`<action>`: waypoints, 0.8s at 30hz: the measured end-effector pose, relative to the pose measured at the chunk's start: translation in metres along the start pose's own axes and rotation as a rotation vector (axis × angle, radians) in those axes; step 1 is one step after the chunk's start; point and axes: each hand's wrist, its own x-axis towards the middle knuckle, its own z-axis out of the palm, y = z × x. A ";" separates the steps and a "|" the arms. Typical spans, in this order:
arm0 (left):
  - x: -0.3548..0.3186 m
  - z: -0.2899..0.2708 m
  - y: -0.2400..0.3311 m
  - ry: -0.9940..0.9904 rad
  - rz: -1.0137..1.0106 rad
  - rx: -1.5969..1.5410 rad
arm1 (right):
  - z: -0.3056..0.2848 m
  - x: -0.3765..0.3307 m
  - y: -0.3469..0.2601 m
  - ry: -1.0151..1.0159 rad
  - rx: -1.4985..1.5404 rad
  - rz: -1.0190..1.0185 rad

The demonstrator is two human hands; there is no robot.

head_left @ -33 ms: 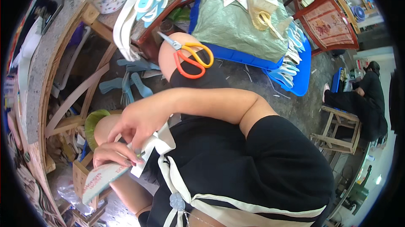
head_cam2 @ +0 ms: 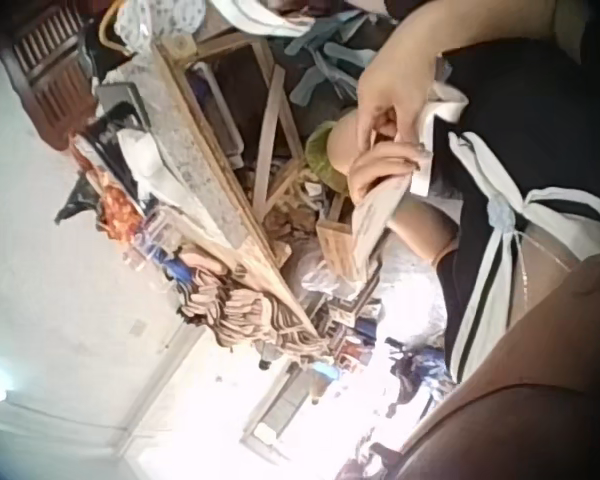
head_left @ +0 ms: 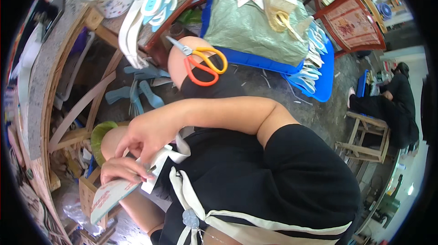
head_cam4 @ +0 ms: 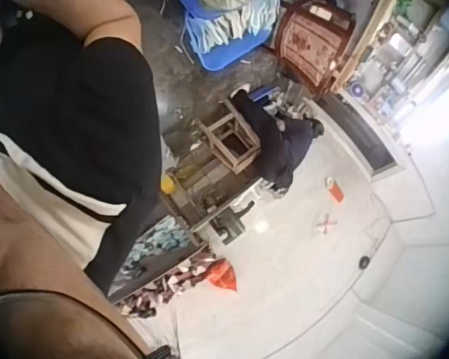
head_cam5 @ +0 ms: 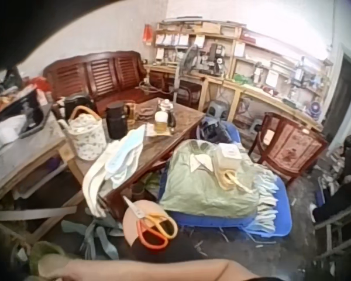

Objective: Applying adhesive tape and trimming it on shoe soles.

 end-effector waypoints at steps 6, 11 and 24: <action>-0.036 -0.017 0.011 0.439 0.278 -0.116 | -0.011 -0.006 0.010 0.160 -0.188 -0.036; -0.013 -0.036 -0.012 0.658 0.191 -0.036 | -0.023 -0.020 0.000 0.497 -0.076 -0.057; 0.036 0.006 -0.041 0.975 0.031 -0.163 | -0.032 -0.001 0.022 0.754 0.092 -0.111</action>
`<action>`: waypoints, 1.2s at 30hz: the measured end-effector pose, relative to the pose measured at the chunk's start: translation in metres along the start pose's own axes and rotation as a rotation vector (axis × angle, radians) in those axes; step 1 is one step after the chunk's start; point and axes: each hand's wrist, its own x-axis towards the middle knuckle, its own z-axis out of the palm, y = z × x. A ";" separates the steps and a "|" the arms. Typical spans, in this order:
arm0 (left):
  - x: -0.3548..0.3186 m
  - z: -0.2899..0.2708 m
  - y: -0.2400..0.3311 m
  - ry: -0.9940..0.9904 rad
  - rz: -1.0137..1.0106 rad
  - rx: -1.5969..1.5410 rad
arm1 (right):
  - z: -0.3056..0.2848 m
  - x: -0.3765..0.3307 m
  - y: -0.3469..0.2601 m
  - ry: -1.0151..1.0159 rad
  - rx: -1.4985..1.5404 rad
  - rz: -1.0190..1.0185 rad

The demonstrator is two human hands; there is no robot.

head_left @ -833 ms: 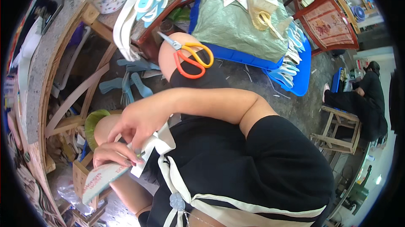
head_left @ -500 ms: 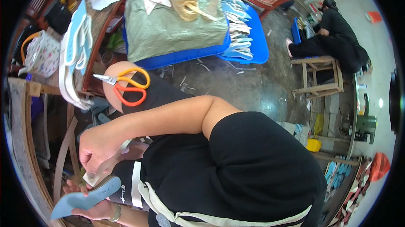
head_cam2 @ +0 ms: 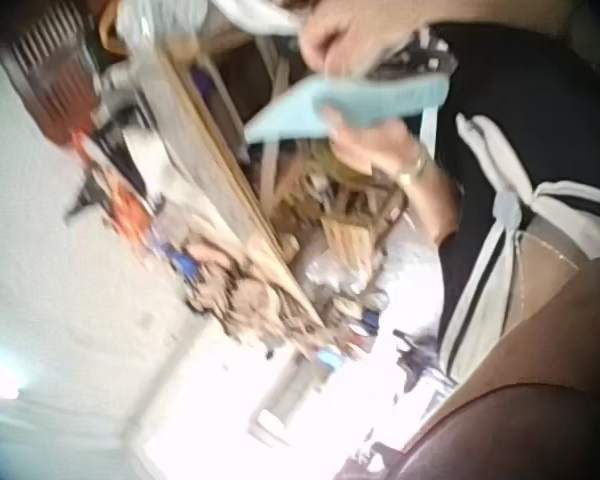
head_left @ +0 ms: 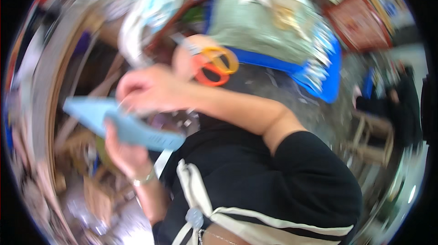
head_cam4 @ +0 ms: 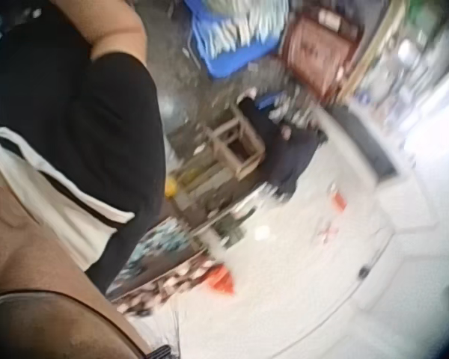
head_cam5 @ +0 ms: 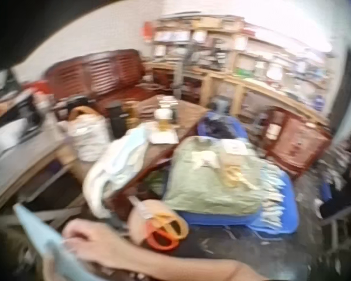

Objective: Applying adhesive tape and trimming it on shoe soles.

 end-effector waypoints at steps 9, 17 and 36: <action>-0.002 0.026 0.000 0.072 0.229 -0.149 | 0.008 0.006 -0.008 0.006 0.452 0.132; -0.009 0.016 -0.005 0.049 0.351 -0.116 | 0.031 0.008 0.008 0.128 0.657 0.275; -0.026 0.017 -0.005 -0.015 0.426 0.010 | 0.029 -0.015 -0.024 -0.034 0.075 -0.039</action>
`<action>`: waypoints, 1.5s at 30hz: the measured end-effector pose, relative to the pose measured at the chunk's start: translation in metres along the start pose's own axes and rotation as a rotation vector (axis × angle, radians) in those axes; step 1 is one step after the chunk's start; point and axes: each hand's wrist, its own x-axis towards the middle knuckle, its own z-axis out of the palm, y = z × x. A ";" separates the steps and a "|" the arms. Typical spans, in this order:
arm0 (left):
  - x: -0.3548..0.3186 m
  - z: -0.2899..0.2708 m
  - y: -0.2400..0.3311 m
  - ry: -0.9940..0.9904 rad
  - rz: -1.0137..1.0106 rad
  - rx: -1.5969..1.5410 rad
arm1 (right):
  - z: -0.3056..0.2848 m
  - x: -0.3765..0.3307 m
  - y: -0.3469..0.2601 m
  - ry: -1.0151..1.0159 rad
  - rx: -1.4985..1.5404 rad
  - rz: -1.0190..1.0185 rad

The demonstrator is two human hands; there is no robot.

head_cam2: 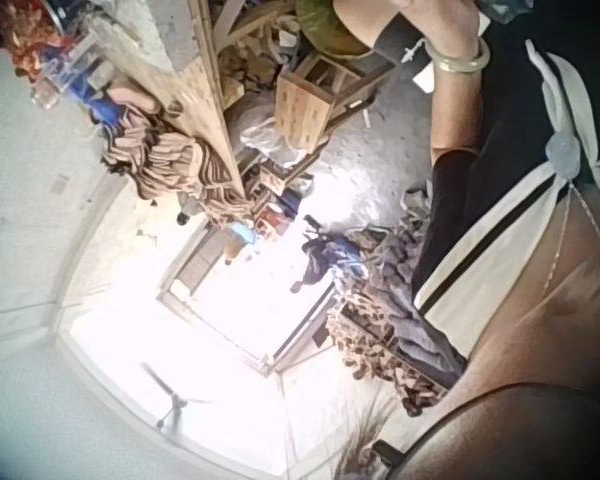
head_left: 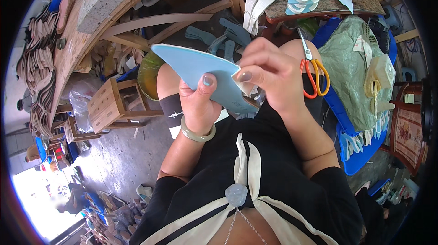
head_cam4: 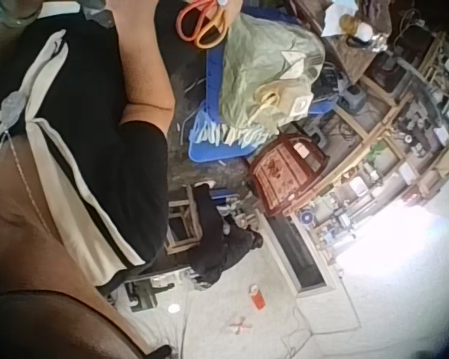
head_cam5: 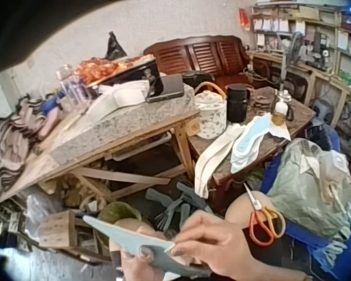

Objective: Applying adhesive tape and trimming it on shoe soles.

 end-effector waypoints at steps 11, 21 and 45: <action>-0.002 -0.001 0.022 -0.276 -0.169 0.327 | 0.001 0.020 0.002 -0.091 -0.208 -0.381; 0.007 -0.015 0.020 -0.116 -0.041 0.036 | 0.028 -0.006 0.010 0.073 0.007 0.085; 0.009 -0.016 0.029 0.117 -0.059 -0.025 | 0.029 0.000 0.046 -0.142 0.219 0.386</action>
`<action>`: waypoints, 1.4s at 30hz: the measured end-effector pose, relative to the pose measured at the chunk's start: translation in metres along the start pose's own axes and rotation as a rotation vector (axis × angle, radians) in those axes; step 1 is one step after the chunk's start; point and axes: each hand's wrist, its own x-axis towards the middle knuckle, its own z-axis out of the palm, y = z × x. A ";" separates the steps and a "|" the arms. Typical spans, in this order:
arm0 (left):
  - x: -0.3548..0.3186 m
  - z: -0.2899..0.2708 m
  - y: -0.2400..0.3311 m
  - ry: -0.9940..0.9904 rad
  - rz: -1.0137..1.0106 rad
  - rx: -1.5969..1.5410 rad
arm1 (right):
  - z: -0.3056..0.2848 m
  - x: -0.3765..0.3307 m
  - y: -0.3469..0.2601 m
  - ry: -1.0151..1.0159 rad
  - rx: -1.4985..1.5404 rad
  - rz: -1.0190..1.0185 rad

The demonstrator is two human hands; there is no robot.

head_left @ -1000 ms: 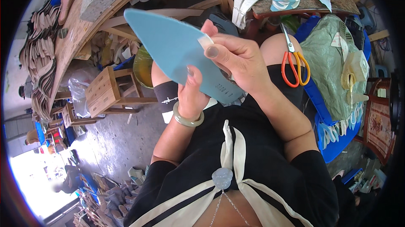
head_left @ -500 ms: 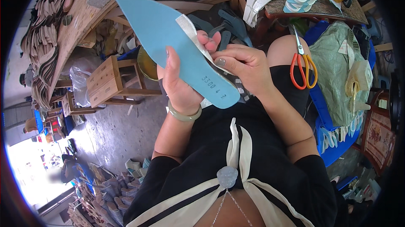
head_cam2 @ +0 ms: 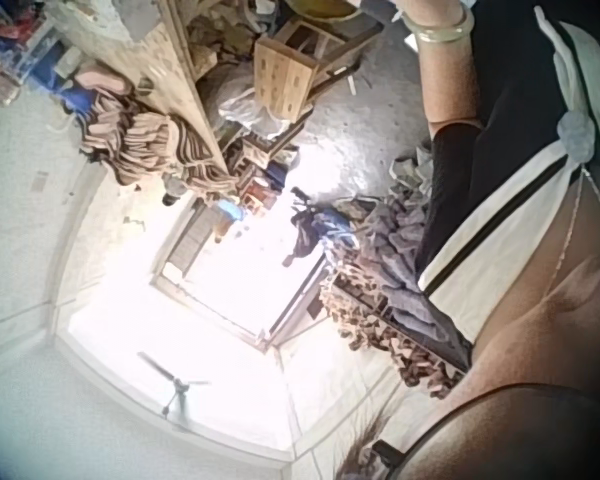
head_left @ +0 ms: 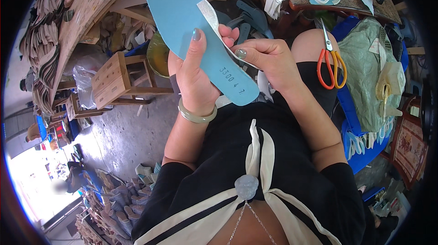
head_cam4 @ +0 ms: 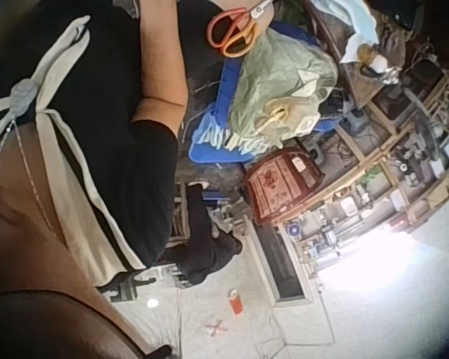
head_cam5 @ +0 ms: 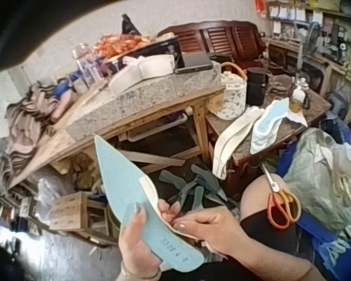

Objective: Applying adhesive tape and trimming it on shoe soles.

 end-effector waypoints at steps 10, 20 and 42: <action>0.009 -0.015 0.004 0.208 -0.206 0.038 | -0.026 0.005 0.009 0.364 -0.720 -0.617; 0.001 0.003 -0.003 0.170 -0.184 0.110 | -0.004 -0.009 0.023 0.048 -0.472 -0.208; 0.010 -0.009 0.013 -0.198 -0.290 0.421 | -0.084 -0.003 0.000 -0.035 -0.575 0.104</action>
